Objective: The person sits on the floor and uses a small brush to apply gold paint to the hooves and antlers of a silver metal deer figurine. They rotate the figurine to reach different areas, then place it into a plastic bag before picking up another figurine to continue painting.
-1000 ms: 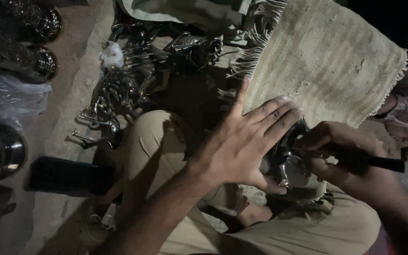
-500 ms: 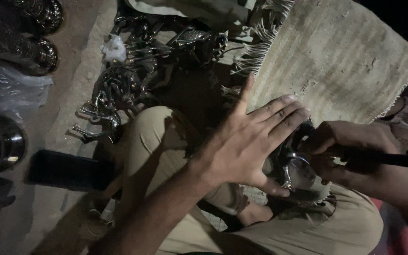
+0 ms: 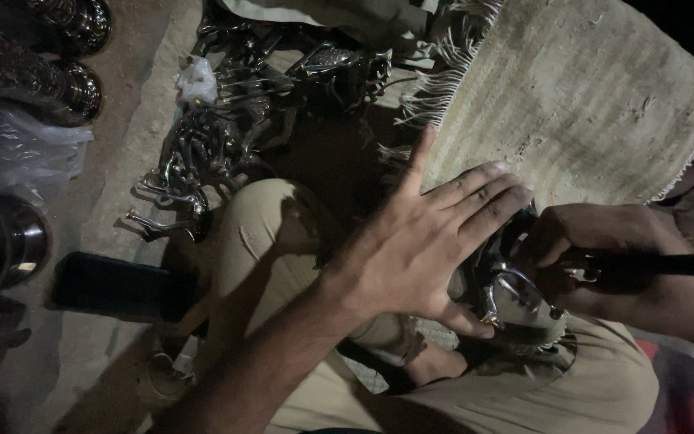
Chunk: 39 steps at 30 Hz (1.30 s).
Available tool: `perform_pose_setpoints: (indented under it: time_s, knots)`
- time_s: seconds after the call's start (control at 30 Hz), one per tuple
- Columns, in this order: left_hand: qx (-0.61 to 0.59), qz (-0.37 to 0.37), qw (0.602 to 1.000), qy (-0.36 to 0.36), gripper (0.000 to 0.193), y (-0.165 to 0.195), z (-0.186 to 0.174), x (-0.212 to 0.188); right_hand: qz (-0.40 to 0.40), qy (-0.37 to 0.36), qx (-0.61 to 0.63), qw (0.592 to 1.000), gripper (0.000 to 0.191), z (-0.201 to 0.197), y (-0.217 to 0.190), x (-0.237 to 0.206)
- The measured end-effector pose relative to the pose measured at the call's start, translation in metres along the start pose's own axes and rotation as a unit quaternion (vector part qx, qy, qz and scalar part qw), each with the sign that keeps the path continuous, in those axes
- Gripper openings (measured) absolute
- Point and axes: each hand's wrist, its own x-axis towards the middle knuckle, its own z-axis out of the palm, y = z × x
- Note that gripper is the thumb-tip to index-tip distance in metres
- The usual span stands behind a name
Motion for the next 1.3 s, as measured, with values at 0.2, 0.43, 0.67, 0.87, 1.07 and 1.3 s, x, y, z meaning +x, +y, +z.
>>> perform_pose_setpoints:
  time_s: [0.2, 0.43, 0.67, 0.87, 1.07, 1.3]
  knots:
    - [0.008, -0.001, 1.000, -0.017, 0.144, 0.001, -0.001, 0.001, -0.093, -0.027, -0.010, 0.995, 0.028, -0.004, 0.008, 0.005]
    - [0.004, -0.008, 1.000, -0.023, 0.144, 0.003, 0.000, -0.001, -0.082, 0.004, -0.008, 0.997, 0.025, -0.003, -0.014, 0.013]
    - [-0.032, -0.030, 0.999, -0.005, 0.142, 0.007, -0.003, 0.000, 0.013, 0.418, 0.164, 0.894, 0.014, 0.077, -0.082, -0.034]
    - [-0.010, -0.098, 0.995, 0.029, 0.129, 0.023, -0.011, 0.005, 0.020, 0.534, 0.192, 0.823, 0.018, 0.138, -0.067, -0.024]
    - [-0.060, -0.110, 0.989, 0.085, 0.113, 0.030, -0.011, 0.005, -0.051, 0.545, 0.156, 0.822, 0.017, 0.136, -0.054, -0.005]
    - [-0.084, -0.102, 0.986, 0.105, 0.112, 0.030, -0.006, 0.005, -0.026, 0.554, 0.134, 0.822, 0.017, 0.139, -0.045, -0.007]
